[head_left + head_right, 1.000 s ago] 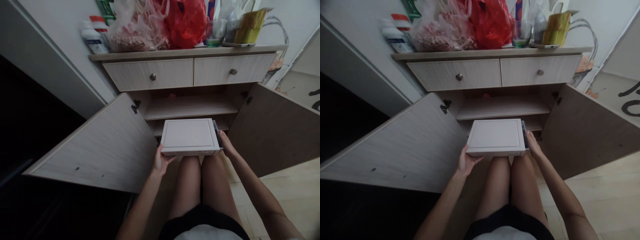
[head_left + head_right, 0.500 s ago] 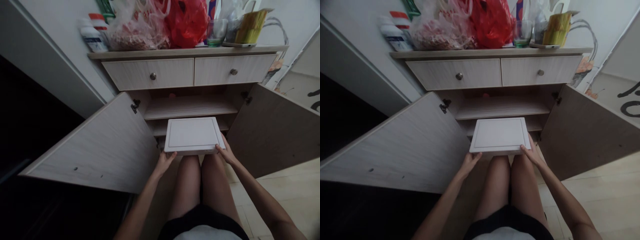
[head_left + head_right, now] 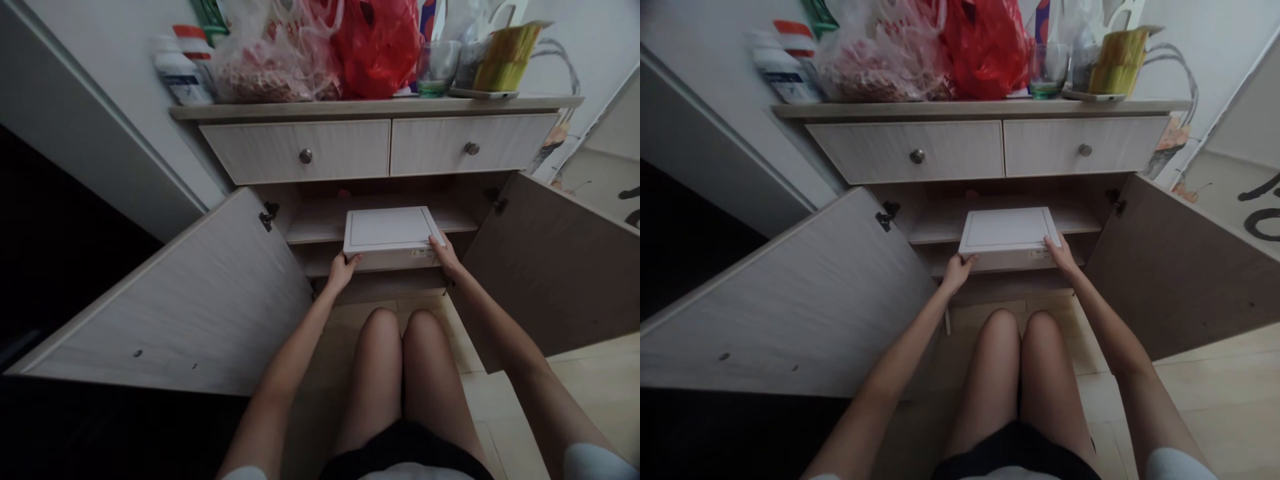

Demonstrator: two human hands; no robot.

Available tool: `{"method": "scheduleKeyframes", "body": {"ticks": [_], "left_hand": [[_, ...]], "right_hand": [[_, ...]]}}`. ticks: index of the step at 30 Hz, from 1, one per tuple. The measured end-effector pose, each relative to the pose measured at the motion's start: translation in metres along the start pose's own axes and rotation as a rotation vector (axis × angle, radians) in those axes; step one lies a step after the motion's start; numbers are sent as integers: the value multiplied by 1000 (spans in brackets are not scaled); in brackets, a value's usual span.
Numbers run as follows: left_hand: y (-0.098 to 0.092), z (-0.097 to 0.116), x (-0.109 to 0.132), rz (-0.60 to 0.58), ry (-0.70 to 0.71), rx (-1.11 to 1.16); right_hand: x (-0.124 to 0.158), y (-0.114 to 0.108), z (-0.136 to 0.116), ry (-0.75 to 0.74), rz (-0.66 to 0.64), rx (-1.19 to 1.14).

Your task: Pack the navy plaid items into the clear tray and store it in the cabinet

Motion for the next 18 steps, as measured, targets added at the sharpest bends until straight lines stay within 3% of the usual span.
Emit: {"method": "scheduleKeyframes", "body": {"ticks": [5,14,18], "left_hand": [[6,0,-30,-8,-19,-78],[13,-7,-53,-29,-25,-188],[18,-2,-52,126,45,-246]], "right_hand": [[-29,6,9,-8,-6,19],[-59,7,35,-37,0,99],[-63,11,35,-162,152,260]]}}
Point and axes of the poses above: each hand's wrist, its own x-axis away from the middle knuckle, its own y-axis out of the palm, z = x × y, the point moved 2 cm from there along -x, towards the middle knuckle, and after that the axes turned 1 degree about -z, right-handed, at the moved point
